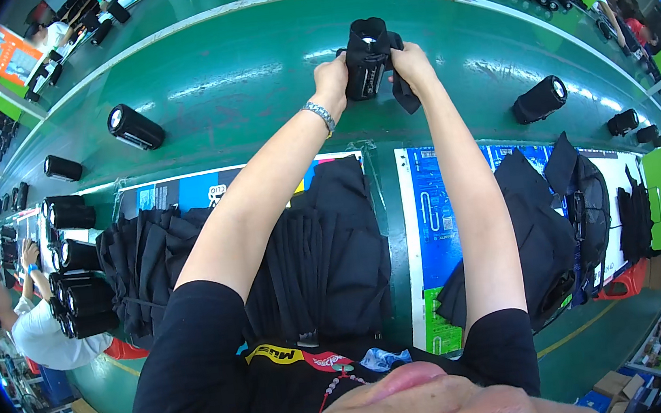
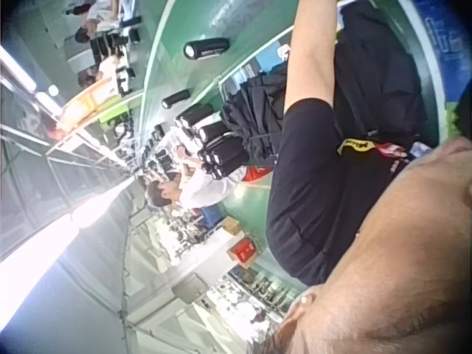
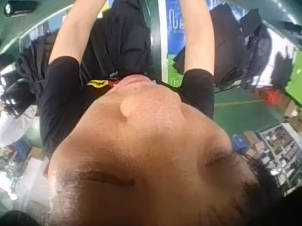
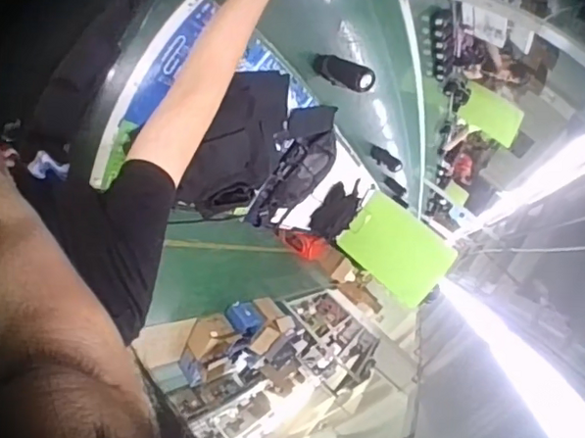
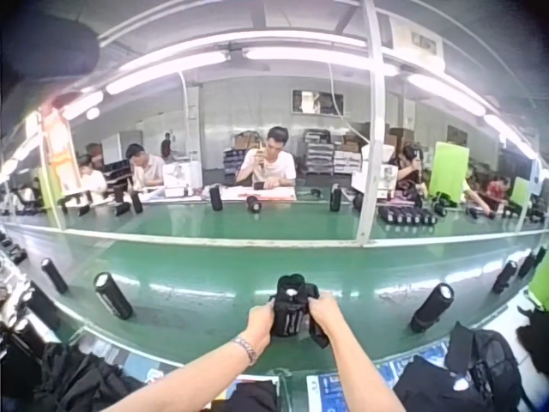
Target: The person places black fabric components onto a series of cylindrical electronic housings by hand, fitting the fabric over the top and sides of each unit on the assembly line.
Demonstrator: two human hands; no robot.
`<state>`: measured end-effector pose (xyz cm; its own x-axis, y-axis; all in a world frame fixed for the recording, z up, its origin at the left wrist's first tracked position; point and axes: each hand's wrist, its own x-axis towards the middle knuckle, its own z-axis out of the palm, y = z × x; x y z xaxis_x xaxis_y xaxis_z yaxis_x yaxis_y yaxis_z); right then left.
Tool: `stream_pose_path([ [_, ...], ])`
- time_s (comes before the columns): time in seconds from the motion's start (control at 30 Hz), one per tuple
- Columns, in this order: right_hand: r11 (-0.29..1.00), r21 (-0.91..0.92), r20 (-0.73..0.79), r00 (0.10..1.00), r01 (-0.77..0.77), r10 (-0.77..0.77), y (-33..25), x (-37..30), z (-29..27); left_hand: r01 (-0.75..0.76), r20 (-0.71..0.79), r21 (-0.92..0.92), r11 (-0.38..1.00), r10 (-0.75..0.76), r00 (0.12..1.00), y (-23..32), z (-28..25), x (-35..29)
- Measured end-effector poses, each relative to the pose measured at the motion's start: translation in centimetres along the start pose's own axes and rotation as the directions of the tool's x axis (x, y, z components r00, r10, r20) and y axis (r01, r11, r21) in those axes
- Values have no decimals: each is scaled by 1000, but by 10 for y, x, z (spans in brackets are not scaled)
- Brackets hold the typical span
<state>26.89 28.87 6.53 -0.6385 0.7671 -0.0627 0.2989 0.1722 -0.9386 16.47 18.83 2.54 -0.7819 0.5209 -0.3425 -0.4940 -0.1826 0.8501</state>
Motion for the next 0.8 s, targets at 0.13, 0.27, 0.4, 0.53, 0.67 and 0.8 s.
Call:
stream_pose_path([
  [0.13,993,-120,2,1000,4,-4,-7,12,-8,-198,17,400,895,208,978,-1,0,18],
  [0.27,985,-174,25,1000,11,-6,4,23,-27,-124,131,363,924,81,988,-4,12,11],
  [0.4,998,-69,-16,1000,2,-3,14,12,-17,-126,136,426,896,74,988,-3,9,13],
  [0.53,999,33,-205,979,-7,14,14,7,6,-587,114,463,664,612,783,24,16,17],
  [0.67,903,400,-402,915,158,18,36,-1,2,-664,589,243,707,436,680,29,45,-33],
  [0.8,773,628,-149,989,93,2,35,-36,4,-445,416,85,892,374,829,34,40,-34],
])
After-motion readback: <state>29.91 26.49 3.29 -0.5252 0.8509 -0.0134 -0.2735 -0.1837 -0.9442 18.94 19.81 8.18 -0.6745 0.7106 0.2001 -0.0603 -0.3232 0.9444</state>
